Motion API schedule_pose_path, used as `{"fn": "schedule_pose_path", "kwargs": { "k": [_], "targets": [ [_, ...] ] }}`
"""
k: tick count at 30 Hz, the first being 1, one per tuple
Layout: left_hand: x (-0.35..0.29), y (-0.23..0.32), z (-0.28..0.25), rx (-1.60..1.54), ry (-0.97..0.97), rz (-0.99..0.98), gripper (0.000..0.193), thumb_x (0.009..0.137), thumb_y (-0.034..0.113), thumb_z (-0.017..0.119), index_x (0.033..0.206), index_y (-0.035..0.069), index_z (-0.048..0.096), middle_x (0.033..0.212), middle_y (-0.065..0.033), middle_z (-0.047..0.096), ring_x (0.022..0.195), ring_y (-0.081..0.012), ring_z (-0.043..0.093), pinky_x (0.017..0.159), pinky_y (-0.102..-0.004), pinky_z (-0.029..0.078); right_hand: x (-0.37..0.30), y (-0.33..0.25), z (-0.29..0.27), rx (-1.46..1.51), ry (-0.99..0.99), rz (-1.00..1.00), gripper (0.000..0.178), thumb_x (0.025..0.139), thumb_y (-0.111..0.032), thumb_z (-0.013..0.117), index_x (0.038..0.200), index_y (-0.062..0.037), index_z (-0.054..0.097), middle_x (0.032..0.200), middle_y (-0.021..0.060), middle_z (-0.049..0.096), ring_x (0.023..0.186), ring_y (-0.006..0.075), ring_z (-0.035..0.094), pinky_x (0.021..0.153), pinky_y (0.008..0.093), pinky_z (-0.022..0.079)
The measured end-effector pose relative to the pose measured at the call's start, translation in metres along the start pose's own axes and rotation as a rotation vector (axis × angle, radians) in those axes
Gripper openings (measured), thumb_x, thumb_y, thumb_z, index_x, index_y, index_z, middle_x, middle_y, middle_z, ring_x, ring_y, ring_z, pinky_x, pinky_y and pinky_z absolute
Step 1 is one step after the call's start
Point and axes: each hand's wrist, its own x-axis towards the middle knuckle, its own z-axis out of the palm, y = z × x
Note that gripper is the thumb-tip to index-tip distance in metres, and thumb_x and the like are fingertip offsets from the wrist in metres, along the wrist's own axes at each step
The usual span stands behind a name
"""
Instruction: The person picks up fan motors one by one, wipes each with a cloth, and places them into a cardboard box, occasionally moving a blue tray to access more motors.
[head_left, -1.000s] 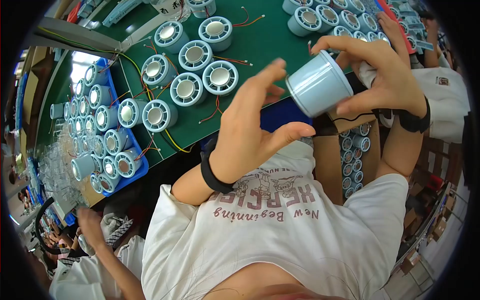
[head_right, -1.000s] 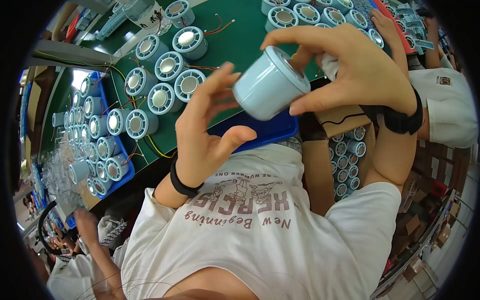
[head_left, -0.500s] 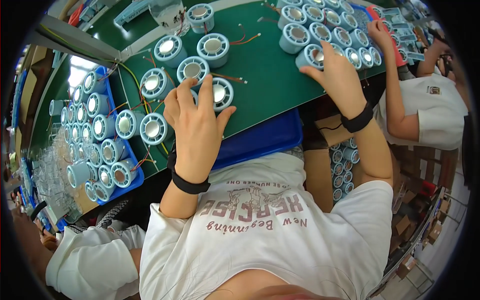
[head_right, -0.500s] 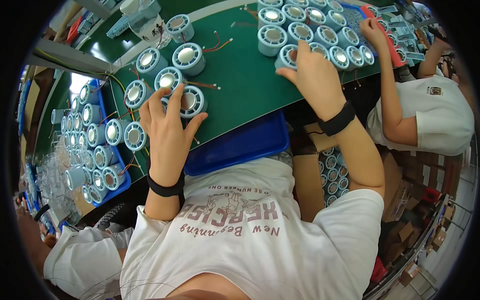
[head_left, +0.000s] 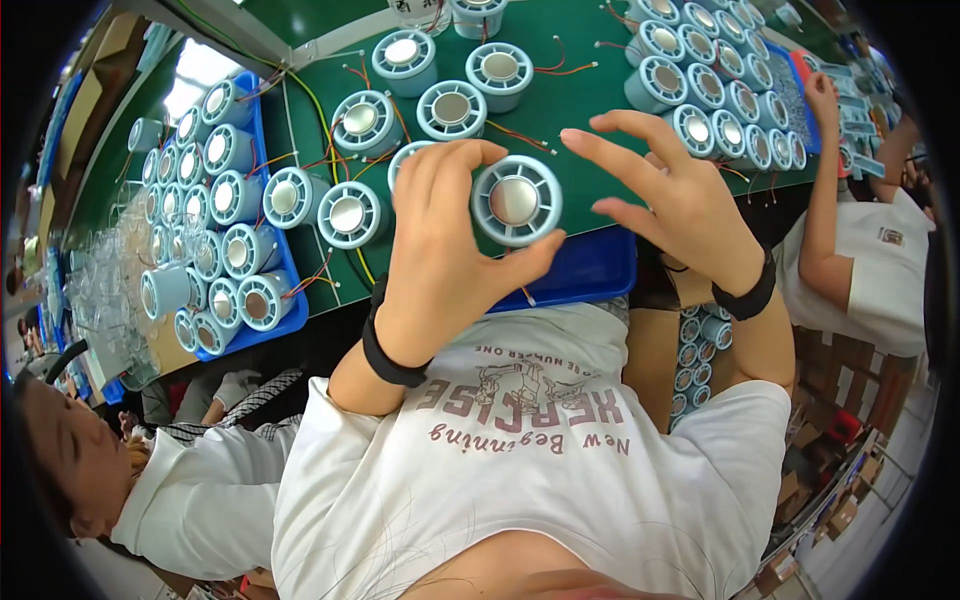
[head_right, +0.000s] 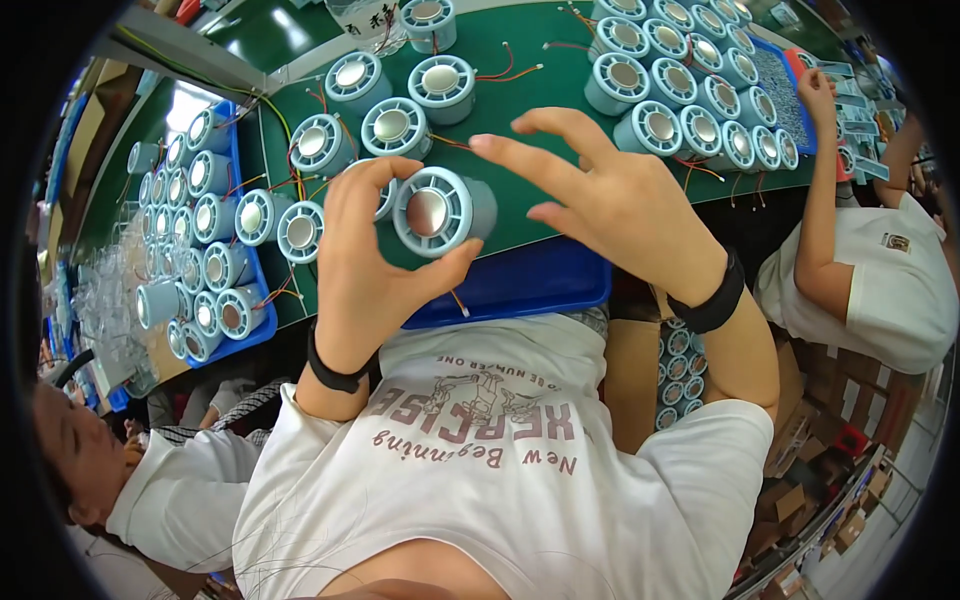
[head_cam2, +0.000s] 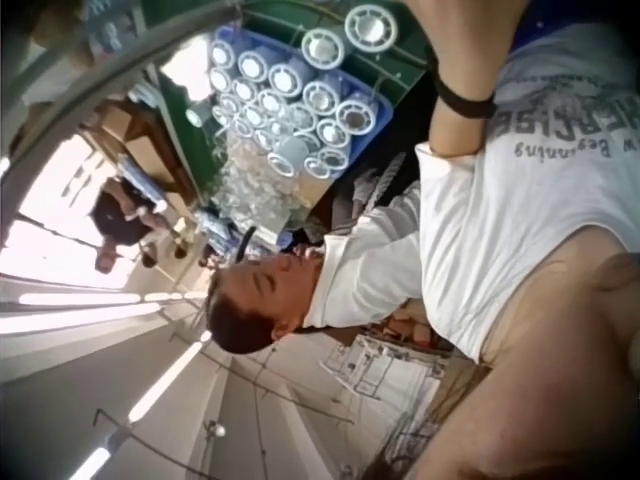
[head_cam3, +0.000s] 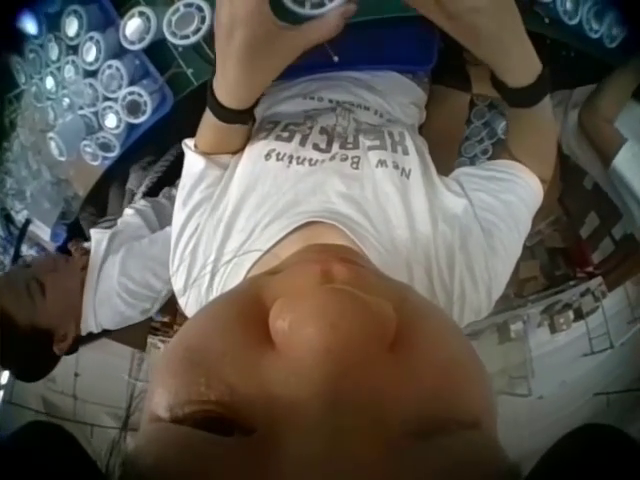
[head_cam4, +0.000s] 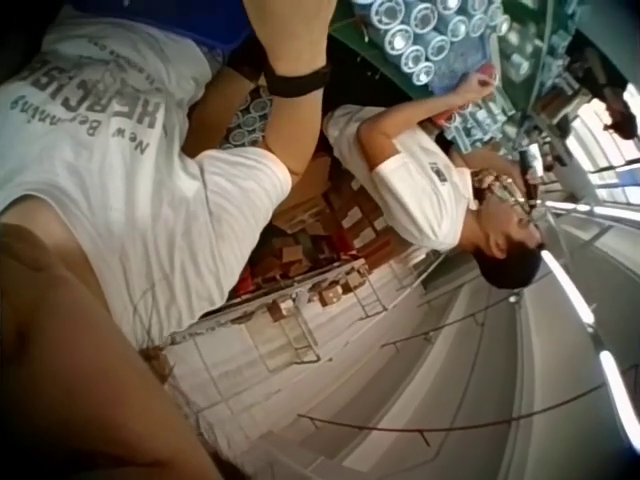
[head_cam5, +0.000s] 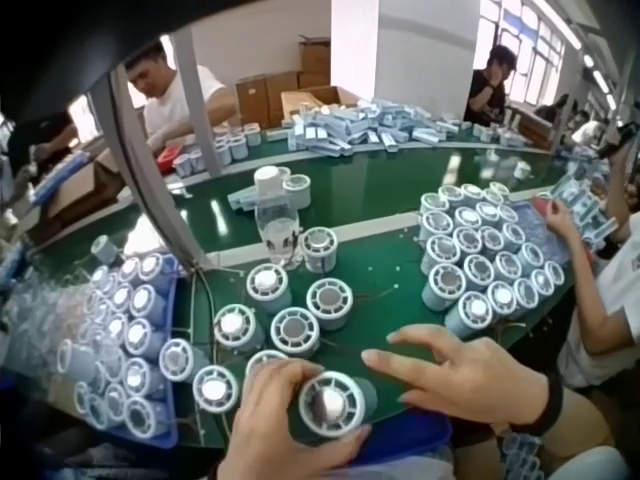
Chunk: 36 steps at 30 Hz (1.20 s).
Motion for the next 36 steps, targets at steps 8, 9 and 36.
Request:
{"fn": "schedule_pose_path", "kwargs": {
  "k": [8, 9, 36],
  "targets": [
    [0.004, 0.005, -0.019, -1.564, -0.344, -0.558, 0.055, 0.085, 0.022, 0.080, 0.127, -0.003, 0.054, 0.125, -0.0166, 0.062, 0.115, -0.0241, 0.062, 0.097, -0.0377, 0.052, 0.008, -0.016, 0.002, 0.445, 0.064, -0.172, 0.077, 0.061, -0.011, 0.088, 0.133, -0.0092, 0.060, 0.137, 0.0096, 0.053, 0.086, 0.0133, 0.058, 0.066, 0.0254, 0.050],
    [0.003, 0.004, -0.015, -1.647, -0.308, -0.522, 0.054, 0.086, 0.019, 0.079, 0.129, -0.004, 0.054, 0.128, -0.0178, 0.061, 0.116, -0.0245, 0.062, 0.097, -0.0376, 0.052, 0.007, -0.016, 0.000, 0.543, 0.053, -0.145, 0.079, 0.059, -0.011, 0.088, 0.133, -0.0083, 0.060, 0.136, 0.0097, 0.054, 0.088, 0.0115, 0.057, 0.066, 0.0234, 0.050],
    [-0.005, 0.014, 0.028, -1.231, -0.267, -0.175, 0.077, 0.070, -0.015, 0.074, 0.138, 0.001, 0.044, 0.141, -0.0140, 0.047, 0.121, -0.0272, 0.060, 0.100, -0.0389, 0.054, -0.029, -0.009, 0.006, 0.716, 0.241, -0.182, 0.134, 0.051, -0.002, 0.096, 0.158, -0.0025, 0.015, 0.124, 0.0221, 0.061, 0.084, 0.0162, 0.069, 0.064, 0.0196, 0.053]
  ]
}}
